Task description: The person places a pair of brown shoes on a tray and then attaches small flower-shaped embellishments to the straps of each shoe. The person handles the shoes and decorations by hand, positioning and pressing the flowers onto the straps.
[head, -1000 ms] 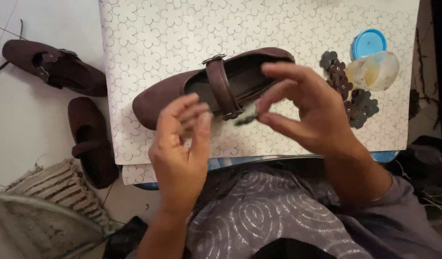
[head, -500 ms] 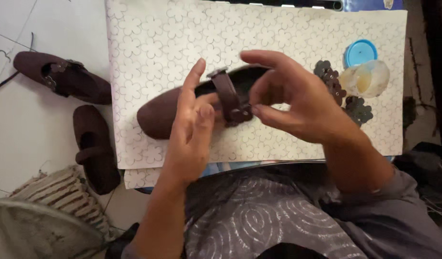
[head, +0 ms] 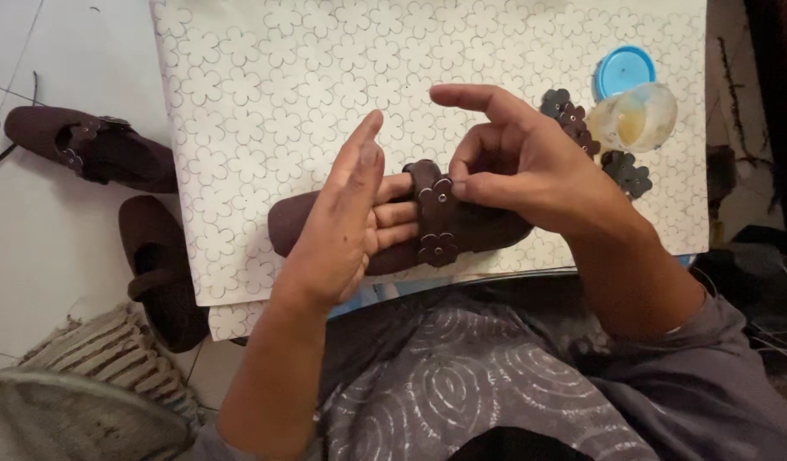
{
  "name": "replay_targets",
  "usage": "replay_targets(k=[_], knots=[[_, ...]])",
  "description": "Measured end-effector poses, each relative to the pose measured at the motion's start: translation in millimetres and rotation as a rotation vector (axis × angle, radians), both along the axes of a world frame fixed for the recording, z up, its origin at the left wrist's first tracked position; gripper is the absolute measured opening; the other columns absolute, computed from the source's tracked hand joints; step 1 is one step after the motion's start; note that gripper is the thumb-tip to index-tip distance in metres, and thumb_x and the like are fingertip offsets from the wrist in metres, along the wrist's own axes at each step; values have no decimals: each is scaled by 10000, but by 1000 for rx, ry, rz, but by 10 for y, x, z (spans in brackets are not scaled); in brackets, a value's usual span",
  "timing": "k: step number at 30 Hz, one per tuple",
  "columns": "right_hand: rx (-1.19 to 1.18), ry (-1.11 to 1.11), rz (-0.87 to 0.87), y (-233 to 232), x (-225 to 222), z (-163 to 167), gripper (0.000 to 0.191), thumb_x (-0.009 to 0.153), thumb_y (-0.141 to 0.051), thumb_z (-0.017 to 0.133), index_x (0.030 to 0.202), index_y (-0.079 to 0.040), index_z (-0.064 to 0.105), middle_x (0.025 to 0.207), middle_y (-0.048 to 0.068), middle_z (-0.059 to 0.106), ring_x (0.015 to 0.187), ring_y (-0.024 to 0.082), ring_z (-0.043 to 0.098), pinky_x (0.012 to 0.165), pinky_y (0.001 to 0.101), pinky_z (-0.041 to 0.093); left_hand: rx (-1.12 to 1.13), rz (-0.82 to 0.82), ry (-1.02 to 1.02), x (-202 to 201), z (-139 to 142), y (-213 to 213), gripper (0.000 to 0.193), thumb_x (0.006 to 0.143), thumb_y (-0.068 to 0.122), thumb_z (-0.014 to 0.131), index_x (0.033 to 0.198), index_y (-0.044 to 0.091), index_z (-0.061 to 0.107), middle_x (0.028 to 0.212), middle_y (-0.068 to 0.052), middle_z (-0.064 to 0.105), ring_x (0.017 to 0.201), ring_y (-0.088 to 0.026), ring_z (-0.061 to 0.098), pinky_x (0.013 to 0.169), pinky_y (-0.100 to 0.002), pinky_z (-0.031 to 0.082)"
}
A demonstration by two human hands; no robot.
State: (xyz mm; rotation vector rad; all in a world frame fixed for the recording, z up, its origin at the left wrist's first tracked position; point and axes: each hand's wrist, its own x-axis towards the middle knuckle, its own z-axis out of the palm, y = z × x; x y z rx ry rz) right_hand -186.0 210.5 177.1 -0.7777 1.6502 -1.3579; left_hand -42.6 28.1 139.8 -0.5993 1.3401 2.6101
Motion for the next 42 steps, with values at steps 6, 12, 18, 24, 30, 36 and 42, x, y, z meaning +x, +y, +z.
replay_targets(k=[6,12,18,24,30,36,42], knots=[[4,-50,25,14,-42,-35,814,901,32,685,1629,-2,323,926,50,679,831,82,666,707,235,566,30,19,64,-19,3,32,818,1006,425,507,1650,138,93,1281,-306,612,1093,-316,726,955,-443,616],[10,-86,31,-17,-53,-69,813,904,34,681,1626,-8,310,923,58,680,826,90,676,705,245,576,-62,6,7,-19,-32,45,875,973,295,610,1648,138,76,1133,-219,720,1010,-238,736,895,-372,638],[18,-64,42,-49,-48,-71,815,901,36,675,1631,-4,315,927,66,679,826,96,676,714,248,571,-55,39,108,6,-60,75,979,930,27,704,1678,108,77,1128,-272,696,949,-177,688,819,-301,588],[22,-58,67,-61,-54,-77,812,892,36,682,1615,-2,314,923,66,683,830,102,691,724,252,587,12,43,145,20,-52,76,971,916,-28,652,1663,103,45,1182,-329,688,984,-195,741,847,-297,616],[34,-13,70,-59,-28,-57,809,893,37,687,1620,1,334,931,64,679,847,100,684,741,250,578,-139,15,120,11,-12,77,977,912,-36,667,1660,106,55,1231,-359,659,1004,-204,758,838,-277,618],[45,88,69,-22,28,-11,818,899,23,730,1614,-17,335,947,68,675,873,104,684,768,255,584,-116,25,118,44,16,110,953,923,-49,619,1664,103,39,1153,-315,715,958,-172,751,807,-257,616],[95,113,4,166,303,100,875,839,44,748,1598,-28,318,952,67,671,901,125,697,813,287,612,-202,24,94,236,-9,212,980,930,-53,619,1656,116,-16,1095,-188,749,903,-109,721,743,-234,584]])
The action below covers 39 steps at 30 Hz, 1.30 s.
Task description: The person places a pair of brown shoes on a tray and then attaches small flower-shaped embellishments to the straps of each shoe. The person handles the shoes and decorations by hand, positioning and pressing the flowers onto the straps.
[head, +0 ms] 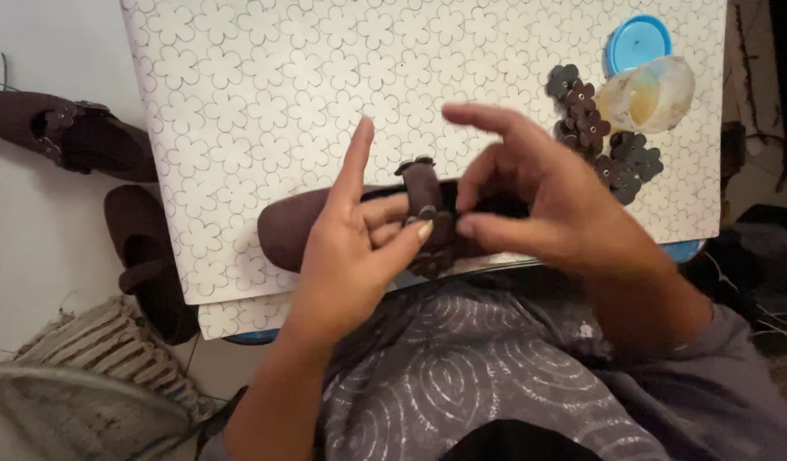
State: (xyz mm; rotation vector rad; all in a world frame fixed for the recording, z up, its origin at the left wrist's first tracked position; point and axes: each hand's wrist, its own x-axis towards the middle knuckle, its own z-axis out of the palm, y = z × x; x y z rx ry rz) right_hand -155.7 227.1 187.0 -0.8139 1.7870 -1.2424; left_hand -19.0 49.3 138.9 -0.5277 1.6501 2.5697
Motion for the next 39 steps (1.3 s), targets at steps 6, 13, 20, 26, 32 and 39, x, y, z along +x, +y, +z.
replay_targets(k=[6,13,20,26,32,39], knots=[[-2,165,-28,215,346,-54,900,816,66,775,1580,0,304,970,71,692,966,152,704,906,297,592,-18,-10,68,303,-88,91,1005,960,-34,633,1687,124,-42,1107,-161,746,889,-99,673,774,-237,549],[-183,131,-154,452,502,-197,854,870,73,752,1599,22,308,989,72,677,993,171,698,951,317,590,-61,-51,96,371,-141,110,1038,918,-51,709,1679,101,19,1138,-118,735,977,-82,685,879,-234,563],[-17,659,-58,421,606,-313,1026,763,-137,914,1553,20,277,1070,87,723,1063,209,713,1006,402,558,-244,-68,-33,329,-146,129,967,895,-57,743,1678,120,202,900,-65,736,813,-79,665,759,-244,578],[36,905,40,254,715,-398,1170,706,-268,933,1563,59,206,1058,94,753,1078,288,702,1006,485,512,-125,-46,43,242,-171,105,924,918,-111,669,1668,107,175,933,-46,740,887,-71,707,844,-241,598],[99,813,-3,141,710,-415,1160,710,-174,927,1584,61,201,943,80,747,959,289,692,883,403,554,-78,-65,16,254,-169,73,950,912,-111,674,1675,115,154,884,-31,699,839,-59,662,811,-243,585],[104,548,7,61,630,-412,1117,773,-123,901,1624,9,188,1031,147,741,915,301,739,780,373,581,-203,-62,-46,241,-171,87,980,886,-140,705,1691,117,209,846,-77,640,788,-100,590,760,-248,540]])
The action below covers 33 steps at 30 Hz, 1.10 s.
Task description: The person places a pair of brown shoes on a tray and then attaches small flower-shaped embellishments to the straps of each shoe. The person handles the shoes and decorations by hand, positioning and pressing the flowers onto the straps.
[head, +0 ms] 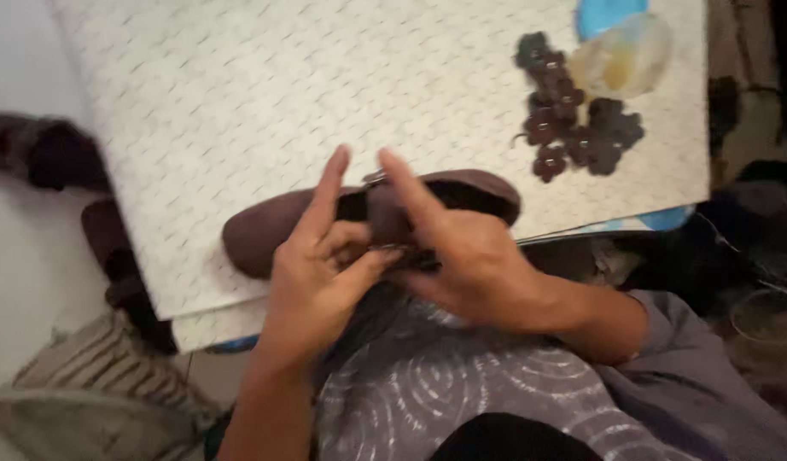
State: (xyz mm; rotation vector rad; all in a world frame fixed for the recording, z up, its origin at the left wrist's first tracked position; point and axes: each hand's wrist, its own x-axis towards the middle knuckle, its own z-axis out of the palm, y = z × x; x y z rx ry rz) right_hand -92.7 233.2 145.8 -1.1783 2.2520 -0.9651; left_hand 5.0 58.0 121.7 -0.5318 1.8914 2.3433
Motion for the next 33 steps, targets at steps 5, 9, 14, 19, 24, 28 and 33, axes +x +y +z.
replay_targets(k=[5,9,14,19,24,28,33], knots=[[-205,210,97,160,7,72,1088,771,-103,853,1587,-14,139,1081,179,704,1111,384,693,947,431,571,159,108,-83,-45,108,84,967,853,-152,613,1661,133,166,915,-102,729,878,-146,728,813,-290,617],[-362,162,-23,545,-111,187,982,894,-189,813,1539,38,108,1122,123,718,1074,249,722,966,393,600,-54,163,-35,-78,207,33,1005,833,-174,655,1681,90,184,968,-152,740,907,-184,724,828,-299,609],[-383,384,-516,1240,-841,147,577,947,-166,828,1378,-13,476,1162,69,745,1122,204,742,906,374,607,-189,125,117,-263,168,-191,992,875,-160,646,1698,51,135,1042,-177,724,963,-196,720,886,-303,606],[65,688,-476,1560,-1224,-14,527,882,-309,962,1295,-83,726,1473,158,601,1409,308,536,1174,473,488,-372,62,-15,-350,213,-252,969,856,-133,657,1685,2,174,1131,-214,708,1048,-227,715,905,-333,594],[153,750,-452,1533,-1341,-215,618,846,-492,920,1252,-58,752,1548,220,511,1474,410,407,1200,525,389,-1054,128,-113,-293,376,-193,863,925,-53,717,1591,-111,172,1222,-279,661,1130,-323,672,987,-386,541],[159,771,-474,1563,-1374,-262,585,909,-555,880,1199,-58,772,1583,197,491,1511,400,375,1235,514,368,-1335,174,75,-346,382,11,528,1028,-55,638,1478,-128,371,1158,-259,684,1178,-334,692,1087,-410,542],[137,793,-404,1579,-1433,-269,543,938,-577,837,1184,-94,792,1606,190,460,1524,390,337,1256,518,337,-1210,-56,432,-678,252,637,268,900,54,782,1150,28,692,1047,-130,746,991,-237,738,889,-341,591]])
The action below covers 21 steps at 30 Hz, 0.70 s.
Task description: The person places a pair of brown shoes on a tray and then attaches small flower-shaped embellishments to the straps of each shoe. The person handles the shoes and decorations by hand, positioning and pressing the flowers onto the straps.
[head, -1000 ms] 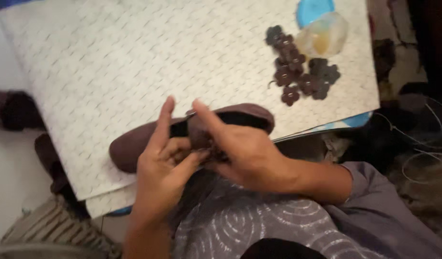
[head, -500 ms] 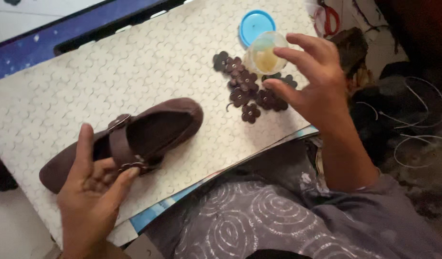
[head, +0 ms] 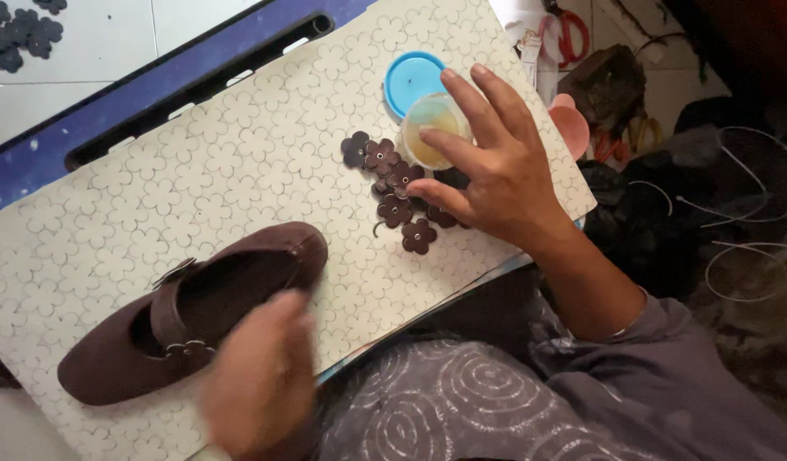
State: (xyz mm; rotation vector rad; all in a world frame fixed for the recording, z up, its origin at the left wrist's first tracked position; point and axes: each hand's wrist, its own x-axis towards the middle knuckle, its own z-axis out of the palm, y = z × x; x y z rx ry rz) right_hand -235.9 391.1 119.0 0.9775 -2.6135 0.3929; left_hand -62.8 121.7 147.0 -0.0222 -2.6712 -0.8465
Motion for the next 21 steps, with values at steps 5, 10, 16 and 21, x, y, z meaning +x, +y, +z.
replay_targets(k=[5,10,16,21], knots=[[10,-12,29,-12,-18,-25,535,949,-596,795,1199,-123,804,1629,172,434,1539,373,305,1259,519,313,76,-210,164,-309,-61,483,291,939,49,794,1218,39,712,1001,-72,739,905,-207,737,780,-327,581],[4,-5,23,-8,-20,-24,518,962,-612,782,1088,-110,800,1625,178,450,1543,374,300,1266,514,312,40,-180,83,-530,-83,620,281,942,76,786,1211,31,719,1026,-76,741,863,-214,720,700,-340,545],[-102,4,15,108,116,111,600,944,-633,781,1035,-39,772,1578,219,477,1525,397,326,1266,515,332,4,-151,50,-694,-200,724,292,981,123,747,1260,52,694,1128,-92,733,960,-234,731,786,-341,570],[-109,-20,6,132,260,117,598,942,-607,792,1081,-25,779,1557,207,502,1503,395,366,1260,508,348,-27,-137,-27,-845,-313,814,320,988,154,720,1281,34,671,1267,-155,692,1060,-290,712,832,-375,573]])
